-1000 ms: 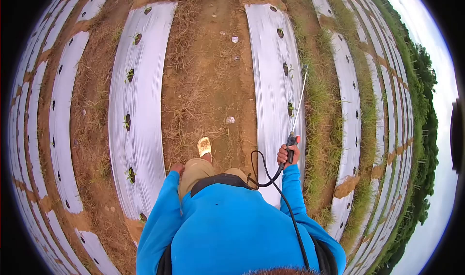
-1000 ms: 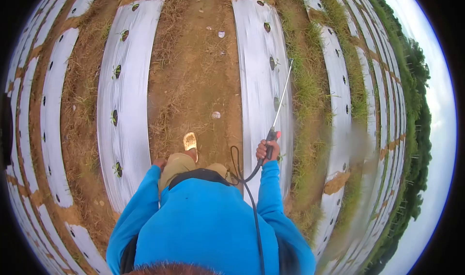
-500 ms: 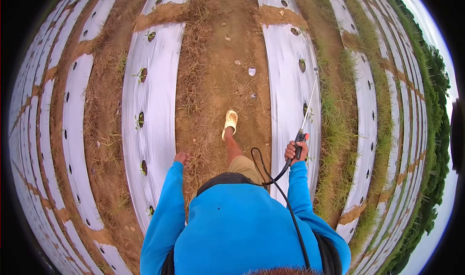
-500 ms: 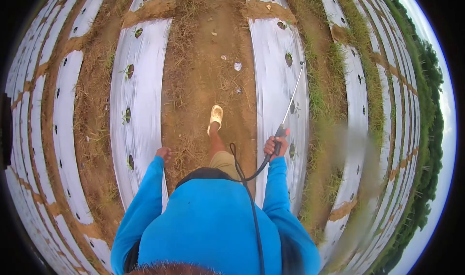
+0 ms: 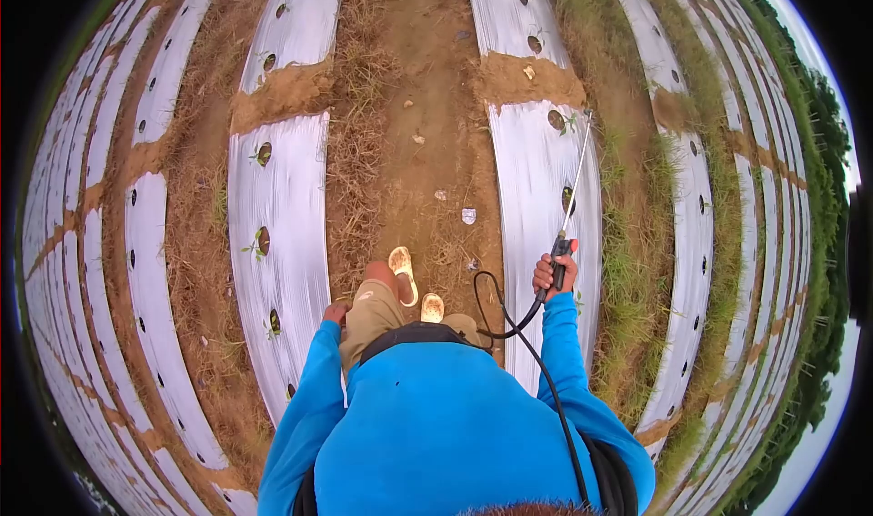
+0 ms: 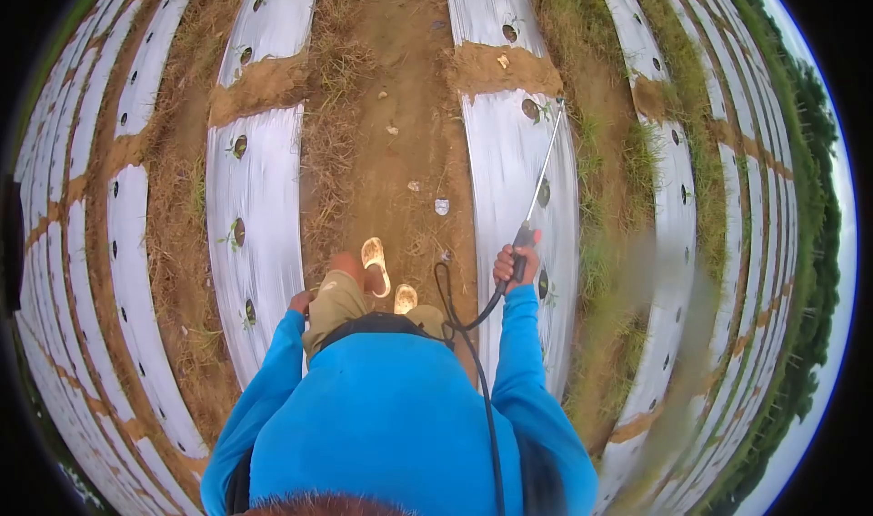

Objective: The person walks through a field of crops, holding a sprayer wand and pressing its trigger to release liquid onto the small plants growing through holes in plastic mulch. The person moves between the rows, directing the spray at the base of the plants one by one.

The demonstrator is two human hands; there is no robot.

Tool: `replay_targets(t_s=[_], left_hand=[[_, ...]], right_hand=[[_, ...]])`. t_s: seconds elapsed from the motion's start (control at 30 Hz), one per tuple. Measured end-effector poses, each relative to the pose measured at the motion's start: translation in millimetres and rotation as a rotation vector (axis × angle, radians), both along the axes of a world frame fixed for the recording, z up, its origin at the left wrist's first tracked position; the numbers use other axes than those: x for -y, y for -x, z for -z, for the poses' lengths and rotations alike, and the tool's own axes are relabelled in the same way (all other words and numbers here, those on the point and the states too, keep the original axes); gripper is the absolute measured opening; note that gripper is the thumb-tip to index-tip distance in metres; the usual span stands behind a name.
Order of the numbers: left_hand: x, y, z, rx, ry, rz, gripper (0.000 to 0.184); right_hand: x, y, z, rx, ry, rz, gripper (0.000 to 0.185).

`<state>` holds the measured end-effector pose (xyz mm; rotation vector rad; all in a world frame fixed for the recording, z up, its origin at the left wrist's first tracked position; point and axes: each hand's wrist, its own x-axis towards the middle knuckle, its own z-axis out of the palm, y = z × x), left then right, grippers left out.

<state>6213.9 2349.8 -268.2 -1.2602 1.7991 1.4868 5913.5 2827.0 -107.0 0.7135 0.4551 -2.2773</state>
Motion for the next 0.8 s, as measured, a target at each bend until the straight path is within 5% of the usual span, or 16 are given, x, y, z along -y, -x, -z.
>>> replay_targets(t_s=[0.1, 0.2, 0.33, 0.57, 0.8], left_hand=[[30.0, 114.2, -2.2, 0.053, -0.208, -0.356, 0.017], [57.6, 204.7, 29.5, -0.021, -0.255, -0.432, 0.014], [98.8, 332.3, 38.8, 0.258, -0.411, -0.358, 0.012], [191.0, 550.6, 26.1, 0.001, -0.389, -0.296, 0.016], [279.4, 752.8, 42.4, -0.033, -0.451, -0.405, 0.021]], right_hand=[[28.2, 67.8, 9.7, 0.003, -0.030, -0.031, 0.018], [69.1, 145.5, 21.9, 0.004, -0.077, -0.046, 0.017], [130.3, 243.4, 16.3, 0.000, -0.159, -0.040, 0.018], [202.4, 423.2, -35.1, 0.017, -0.008, -0.048, 0.019], [270.0, 615.2, 5.8, 0.028, -0.057, -0.029, 0.018]])
